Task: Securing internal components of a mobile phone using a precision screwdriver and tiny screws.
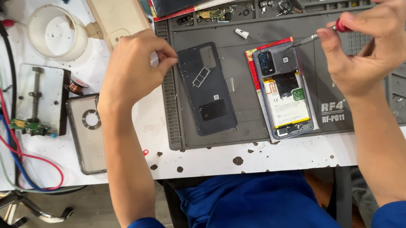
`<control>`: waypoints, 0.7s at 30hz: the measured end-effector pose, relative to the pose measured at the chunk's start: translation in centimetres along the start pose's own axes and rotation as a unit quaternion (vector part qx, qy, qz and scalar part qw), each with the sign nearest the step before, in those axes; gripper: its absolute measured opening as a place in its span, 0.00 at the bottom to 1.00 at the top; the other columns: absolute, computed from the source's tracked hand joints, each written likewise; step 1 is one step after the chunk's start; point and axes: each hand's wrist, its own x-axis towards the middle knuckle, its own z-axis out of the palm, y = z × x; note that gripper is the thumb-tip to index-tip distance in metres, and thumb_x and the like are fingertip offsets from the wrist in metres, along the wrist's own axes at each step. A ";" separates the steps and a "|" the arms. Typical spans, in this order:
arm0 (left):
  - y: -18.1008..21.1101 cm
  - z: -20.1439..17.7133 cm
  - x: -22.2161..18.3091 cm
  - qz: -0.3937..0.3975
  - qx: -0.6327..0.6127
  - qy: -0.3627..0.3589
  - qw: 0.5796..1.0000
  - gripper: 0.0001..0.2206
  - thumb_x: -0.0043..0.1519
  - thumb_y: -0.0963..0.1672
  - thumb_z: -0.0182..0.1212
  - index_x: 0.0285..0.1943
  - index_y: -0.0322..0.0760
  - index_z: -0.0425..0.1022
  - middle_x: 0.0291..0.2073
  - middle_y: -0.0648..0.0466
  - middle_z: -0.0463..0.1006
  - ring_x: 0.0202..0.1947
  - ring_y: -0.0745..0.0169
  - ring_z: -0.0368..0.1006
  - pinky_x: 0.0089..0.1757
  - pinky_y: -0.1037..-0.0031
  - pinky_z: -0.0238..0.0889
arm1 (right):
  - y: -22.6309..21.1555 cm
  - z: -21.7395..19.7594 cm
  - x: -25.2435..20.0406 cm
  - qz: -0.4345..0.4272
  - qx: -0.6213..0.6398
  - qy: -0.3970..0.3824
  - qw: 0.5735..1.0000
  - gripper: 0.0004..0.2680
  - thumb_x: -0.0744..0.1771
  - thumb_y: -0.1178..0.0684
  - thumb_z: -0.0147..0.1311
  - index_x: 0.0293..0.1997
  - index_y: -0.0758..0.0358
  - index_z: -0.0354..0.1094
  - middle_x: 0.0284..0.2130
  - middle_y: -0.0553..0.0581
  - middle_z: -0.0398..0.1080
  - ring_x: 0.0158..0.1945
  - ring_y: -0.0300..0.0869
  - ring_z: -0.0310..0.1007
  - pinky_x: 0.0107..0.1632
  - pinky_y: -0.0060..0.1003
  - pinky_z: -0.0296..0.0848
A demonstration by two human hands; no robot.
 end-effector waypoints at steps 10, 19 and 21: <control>1.6 -1.6 0.0 -0.119 0.014 -0.266 0.957 0.01 0.53 0.44 0.73 0.31 0.50 0.88 0.27 0.63 0.86 0.29 0.69 0.78 0.36 0.72 0.70 | -0.4 0.1 0.3 0.029 0.017 -0.047 0.998 0.09 0.72 0.64 0.65 0.52 0.69 0.65 0.32 0.67 0.75 0.42 0.56 0.73 0.64 0.60 0.67; 4.2 0.2 -1.9 -0.145 0.101 -0.256 0.950 0.04 0.57 0.47 0.70 0.38 0.55 0.86 0.32 0.64 0.84 0.36 0.55 0.78 0.37 0.60 0.69 | -1.3 -1.0 1.5 0.042 0.057 -0.097 0.993 0.09 0.69 0.67 0.64 0.51 0.69 0.67 0.39 0.65 0.76 0.47 0.56 0.80 0.61 0.56 0.73; 4.2 1.3 -4.0 -0.173 0.105 -0.224 0.953 0.05 0.60 0.45 0.65 0.40 0.52 0.86 0.32 0.63 0.84 0.35 0.48 0.77 0.35 0.57 0.68 | -1.6 -1.4 1.7 0.055 0.079 -0.142 0.985 0.12 0.69 0.68 0.66 0.53 0.69 0.65 0.41 0.66 0.78 0.48 0.56 0.82 0.62 0.55 0.73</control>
